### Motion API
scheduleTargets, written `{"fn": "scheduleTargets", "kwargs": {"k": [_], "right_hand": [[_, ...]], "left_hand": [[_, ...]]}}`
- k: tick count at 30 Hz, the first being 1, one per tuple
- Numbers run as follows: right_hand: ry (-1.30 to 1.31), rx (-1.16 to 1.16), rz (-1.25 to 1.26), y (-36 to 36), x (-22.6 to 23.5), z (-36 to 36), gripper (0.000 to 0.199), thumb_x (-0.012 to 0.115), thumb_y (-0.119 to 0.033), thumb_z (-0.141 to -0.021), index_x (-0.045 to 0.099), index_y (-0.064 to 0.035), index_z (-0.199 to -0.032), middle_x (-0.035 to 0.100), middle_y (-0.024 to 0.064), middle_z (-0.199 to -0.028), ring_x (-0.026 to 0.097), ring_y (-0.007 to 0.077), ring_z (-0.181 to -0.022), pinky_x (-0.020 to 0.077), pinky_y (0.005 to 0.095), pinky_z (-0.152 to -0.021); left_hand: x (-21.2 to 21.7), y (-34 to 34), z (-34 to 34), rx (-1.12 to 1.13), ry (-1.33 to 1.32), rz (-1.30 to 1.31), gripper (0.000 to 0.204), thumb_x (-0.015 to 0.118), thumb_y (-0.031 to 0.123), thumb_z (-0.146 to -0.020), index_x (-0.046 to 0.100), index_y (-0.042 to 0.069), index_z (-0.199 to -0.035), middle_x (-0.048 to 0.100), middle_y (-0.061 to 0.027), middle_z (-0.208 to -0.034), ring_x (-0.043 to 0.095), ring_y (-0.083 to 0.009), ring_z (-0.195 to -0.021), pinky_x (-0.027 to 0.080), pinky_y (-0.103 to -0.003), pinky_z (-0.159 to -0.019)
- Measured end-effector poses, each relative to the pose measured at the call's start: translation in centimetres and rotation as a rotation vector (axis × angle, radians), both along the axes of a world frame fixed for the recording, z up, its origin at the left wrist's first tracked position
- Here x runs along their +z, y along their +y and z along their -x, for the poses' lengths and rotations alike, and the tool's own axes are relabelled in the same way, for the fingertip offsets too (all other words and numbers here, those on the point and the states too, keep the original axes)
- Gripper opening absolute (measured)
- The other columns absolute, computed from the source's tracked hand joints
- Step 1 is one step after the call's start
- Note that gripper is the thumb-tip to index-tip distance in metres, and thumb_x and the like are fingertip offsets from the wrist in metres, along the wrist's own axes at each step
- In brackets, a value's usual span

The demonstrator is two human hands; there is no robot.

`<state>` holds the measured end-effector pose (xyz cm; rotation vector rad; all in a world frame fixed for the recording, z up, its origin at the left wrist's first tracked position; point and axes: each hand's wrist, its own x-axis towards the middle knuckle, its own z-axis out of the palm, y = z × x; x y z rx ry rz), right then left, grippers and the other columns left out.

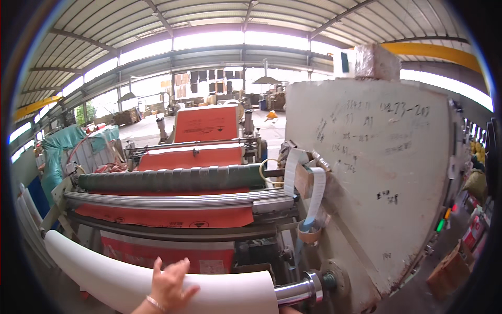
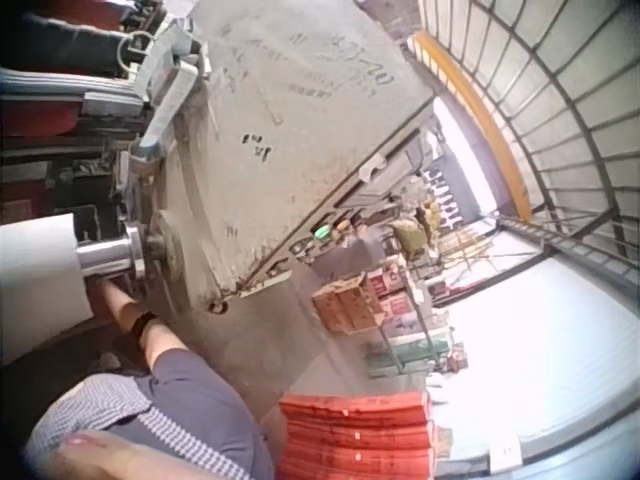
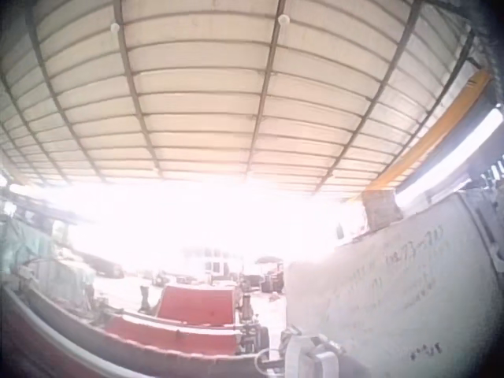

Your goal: Operating a machine to cut, roll, tape, and organize red protective floor material.

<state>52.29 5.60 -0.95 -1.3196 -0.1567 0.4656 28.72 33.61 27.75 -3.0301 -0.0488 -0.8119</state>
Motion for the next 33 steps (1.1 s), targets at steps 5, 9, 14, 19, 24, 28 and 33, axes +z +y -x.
{"fn": "scheduleTargets", "kwargs": {"k": [5,9,14,19,24,28,33], "right_hand": [[0.58,0.121,-0.338,4.1,-1.7,-2.0,0.045,0.066,-0.015,-0.089,0.048,-0.0066,-0.129,0.06,0.0176,-0.121,0.061,0.0274,-0.107,0.0537,0.0368,-0.083],[0.103,0.228,-0.101,5.6,1.7,-3.1,0.058,0.048,-0.033,-0.101,0.022,-0.004,-0.144,0.05,0.0246,-0.134,0.055,0.0334,-0.12,0.0459,0.0453,-0.098],[0.169,0.327,-0.542,7.3,5.3,-3.5,0.066,0.044,-0.042,-0.101,0.016,-0.0029,-0.147,0.037,0.0252,-0.145,0.042,0.0375,-0.134,0.0377,0.0503,-0.108],[0.201,0.51,-0.809,6.5,10.5,-0.7,0.089,0.054,-0.061,-0.091,0.018,-0.0058,-0.151,0.036,0.016,-0.15,0.04,0.0325,-0.135,0.0345,0.0534,-0.109],[0.091,0.37,-0.583,1.6,6.3,1.1,0.084,0.052,-0.061,-0.092,0.023,-0.0063,-0.15,0.038,0.0149,-0.148,0.043,0.0304,-0.132,0.0366,0.0507,-0.107],[-0.003,0.227,-0.401,-6.6,-2.8,5.2,0.081,0.05,-0.061,-0.093,0.027,-0.0068,-0.148,0.04,0.014,-0.147,0.045,0.0287,-0.129,0.0383,0.0485,-0.106],[-0.119,0.018,-0.107,-12.9,-6.7,12.0,0.077,0.049,-0.061,-0.094,0.032,-0.0073,-0.146,0.042,0.0128,-0.145,0.048,0.0265,-0.125,0.0404,0.0458,-0.104]], "left_hand": [[3.8,-1.3,-5.7,-0.232,0.077,0.326,0.058,0.058,0.041,-0.092,0.053,-0.003,-0.13,0.069,-0.0106,-0.103,0.062,-0.0325,-0.099,0.036,-0.052,-0.103],[4.9,-3.9,-5.7,-0.356,0.489,0.591,0.071,0.053,0.05,-0.094,0.039,0.0,-0.142,0.062,-0.0132,-0.122,0.054,-0.031,-0.12,0.03,-0.049,-0.111],[5.4,-4.6,-1.4,-0.337,0.348,0.473,0.082,0.045,0.059,-0.094,0.032,-0.003,-0.146,0.063,-0.0191,-0.119,0.056,-0.0381,-0.115,0.032,-0.05,-0.107],[5.0,-2.5,2.2,-0.311,0.286,0.379,0.079,0.045,0.058,-0.095,0.035,-0.003,-0.145,0.063,-0.02,-0.119,0.055,-0.0391,-0.115,0.037,-0.05,-0.103],[3.7,1.1,7.7,-0.215,0.224,0.372,0.073,0.048,0.053,-0.096,0.04,-0.003,-0.142,0.062,-0.0204,-0.12,0.056,-0.0392,-0.113,0.041,-0.046,-0.1],[3.3,4.2,12.1,-0.217,0.162,0.317,0.071,0.051,0.05,-0.095,0.04,-0.004,-0.141,0.059,-0.0204,-0.125,0.052,-0.0389,-0.118,0.038,-0.045,-0.103],[0.9,11.5,18.6,-0.331,-0.079,0.165,0.058,0.056,0.041,-0.095,0.05,-0.004,-0.132,0.063,-0.0171,-0.117,0.058,-0.0355,-0.109,0.043,-0.043,-0.099]]}}
